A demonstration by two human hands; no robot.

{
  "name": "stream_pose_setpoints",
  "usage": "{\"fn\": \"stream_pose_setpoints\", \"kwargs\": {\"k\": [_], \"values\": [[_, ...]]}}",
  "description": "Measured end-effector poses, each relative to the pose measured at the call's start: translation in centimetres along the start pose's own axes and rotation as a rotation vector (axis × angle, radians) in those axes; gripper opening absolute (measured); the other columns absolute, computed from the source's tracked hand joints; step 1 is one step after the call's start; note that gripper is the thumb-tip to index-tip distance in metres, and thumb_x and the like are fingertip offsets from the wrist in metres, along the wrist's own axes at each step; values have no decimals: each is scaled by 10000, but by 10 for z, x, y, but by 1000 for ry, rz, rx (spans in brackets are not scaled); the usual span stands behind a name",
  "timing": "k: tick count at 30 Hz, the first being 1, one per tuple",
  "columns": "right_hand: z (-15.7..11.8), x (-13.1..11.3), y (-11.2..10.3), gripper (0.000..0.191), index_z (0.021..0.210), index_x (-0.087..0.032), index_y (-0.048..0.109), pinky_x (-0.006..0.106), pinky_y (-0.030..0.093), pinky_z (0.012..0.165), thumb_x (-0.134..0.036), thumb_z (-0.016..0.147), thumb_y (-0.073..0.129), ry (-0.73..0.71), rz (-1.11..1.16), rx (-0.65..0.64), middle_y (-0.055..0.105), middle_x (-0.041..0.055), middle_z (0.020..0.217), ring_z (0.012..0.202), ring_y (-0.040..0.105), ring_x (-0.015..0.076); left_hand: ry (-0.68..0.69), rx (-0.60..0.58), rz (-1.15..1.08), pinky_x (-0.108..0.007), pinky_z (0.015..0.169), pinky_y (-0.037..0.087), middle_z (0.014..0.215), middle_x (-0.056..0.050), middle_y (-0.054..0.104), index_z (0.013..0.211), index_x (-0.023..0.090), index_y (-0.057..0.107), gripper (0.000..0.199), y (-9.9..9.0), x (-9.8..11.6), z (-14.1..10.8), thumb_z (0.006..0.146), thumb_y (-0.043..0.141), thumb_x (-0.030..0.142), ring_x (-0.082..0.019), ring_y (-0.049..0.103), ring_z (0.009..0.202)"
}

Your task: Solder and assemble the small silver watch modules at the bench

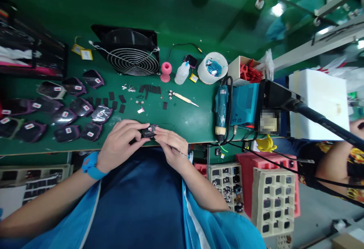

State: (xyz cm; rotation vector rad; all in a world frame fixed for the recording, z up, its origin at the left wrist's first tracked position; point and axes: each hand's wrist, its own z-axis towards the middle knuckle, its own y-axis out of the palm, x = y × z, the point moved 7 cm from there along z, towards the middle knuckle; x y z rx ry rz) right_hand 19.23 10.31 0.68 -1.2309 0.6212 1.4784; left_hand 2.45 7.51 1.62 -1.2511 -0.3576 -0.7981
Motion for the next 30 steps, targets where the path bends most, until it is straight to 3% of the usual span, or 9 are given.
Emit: {"fn": "stream_pose_setpoints", "kwargs": {"k": [6,11,15,18,30], "values": [[3,2,-4,233,1092,-255,785,455,643,981,-106,947,680,62,107,22,823,73,1064,1108,773,258,13,1,25,-388,853,504,1121,-60,764,771,205,527,255,0,0,0,967,684,249,-228,642,1014],[4,0,-4,216,1101,-249,787,466,628,1004,-133,943,696,48,83,-45,814,85,1117,1137,761,262,21,-9,38,-390,861,506,1135,-60,759,775,196,549,241,2,0,0,965,687,245,-229,636,1022],[4,1,-2,187,1042,-251,804,452,641,973,-150,959,671,69,32,-27,823,79,1089,1113,772,262,67,19,58,-393,864,515,1151,-51,754,960,200,685,40,2,2,-2,966,687,240,-227,629,1025],[5,2,-3,222,1035,-262,813,434,644,962,-110,941,680,106,95,29,828,60,1074,1097,779,258,87,30,70,-386,854,524,1145,-41,753,1068,233,728,111,1,2,-2,968,682,219,-221,624,1020],[9,12,-4,120,932,-265,819,400,641,965,-196,922,722,343,258,121,838,29,1000,1029,799,237,98,37,85,-383,831,524,1120,-53,751,1005,233,761,89,1,3,-2,949,699,202,-226,621,1010]]}}
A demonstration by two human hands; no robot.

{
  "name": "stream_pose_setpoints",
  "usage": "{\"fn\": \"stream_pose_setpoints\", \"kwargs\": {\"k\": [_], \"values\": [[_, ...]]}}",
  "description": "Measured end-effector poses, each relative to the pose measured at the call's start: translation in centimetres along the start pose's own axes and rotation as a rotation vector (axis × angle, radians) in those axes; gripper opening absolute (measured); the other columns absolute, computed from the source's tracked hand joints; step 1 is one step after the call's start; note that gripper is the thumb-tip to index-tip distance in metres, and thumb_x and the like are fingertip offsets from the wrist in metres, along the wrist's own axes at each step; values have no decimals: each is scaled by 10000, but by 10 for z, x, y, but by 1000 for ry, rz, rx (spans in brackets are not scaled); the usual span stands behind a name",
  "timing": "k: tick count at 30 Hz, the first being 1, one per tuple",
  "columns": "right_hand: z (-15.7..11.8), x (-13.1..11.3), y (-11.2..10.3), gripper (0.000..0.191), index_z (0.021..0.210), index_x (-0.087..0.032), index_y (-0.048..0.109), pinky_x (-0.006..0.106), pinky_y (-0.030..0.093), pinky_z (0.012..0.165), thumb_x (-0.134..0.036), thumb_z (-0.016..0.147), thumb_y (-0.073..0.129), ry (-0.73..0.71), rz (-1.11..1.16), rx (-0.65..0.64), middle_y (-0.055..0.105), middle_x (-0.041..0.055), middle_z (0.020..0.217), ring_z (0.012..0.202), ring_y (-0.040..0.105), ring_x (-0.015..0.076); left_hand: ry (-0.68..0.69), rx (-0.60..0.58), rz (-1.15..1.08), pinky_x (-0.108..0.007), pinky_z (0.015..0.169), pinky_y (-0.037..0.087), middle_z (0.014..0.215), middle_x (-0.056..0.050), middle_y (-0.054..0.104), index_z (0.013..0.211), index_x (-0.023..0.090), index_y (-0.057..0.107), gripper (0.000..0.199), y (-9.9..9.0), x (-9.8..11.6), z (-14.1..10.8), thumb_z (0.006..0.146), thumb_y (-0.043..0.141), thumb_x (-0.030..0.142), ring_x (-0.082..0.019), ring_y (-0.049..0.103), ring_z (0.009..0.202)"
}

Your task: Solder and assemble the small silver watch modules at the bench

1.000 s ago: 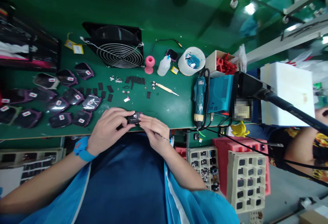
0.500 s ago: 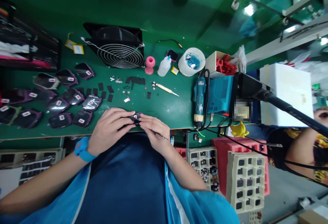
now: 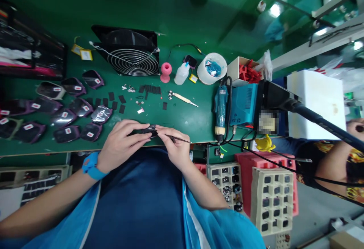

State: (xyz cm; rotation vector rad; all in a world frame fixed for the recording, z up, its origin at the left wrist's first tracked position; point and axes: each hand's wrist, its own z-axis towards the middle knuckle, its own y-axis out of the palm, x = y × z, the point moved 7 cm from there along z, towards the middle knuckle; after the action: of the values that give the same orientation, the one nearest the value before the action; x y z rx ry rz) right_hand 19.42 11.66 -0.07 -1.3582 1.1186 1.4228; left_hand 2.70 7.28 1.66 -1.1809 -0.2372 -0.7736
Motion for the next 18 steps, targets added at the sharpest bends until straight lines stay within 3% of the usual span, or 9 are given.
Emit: {"fn": "stream_pose_setpoints", "kwargs": {"k": [18], "values": [[1,4,-1,62,888,-229,785,411,658,929,-289,894,768,91,8,69,840,48,979,988,808,241,-40,-39,-12,-395,838,511,1174,-63,741,1049,251,765,139,2,-2,-1,977,653,210,-238,625,1049]]}}
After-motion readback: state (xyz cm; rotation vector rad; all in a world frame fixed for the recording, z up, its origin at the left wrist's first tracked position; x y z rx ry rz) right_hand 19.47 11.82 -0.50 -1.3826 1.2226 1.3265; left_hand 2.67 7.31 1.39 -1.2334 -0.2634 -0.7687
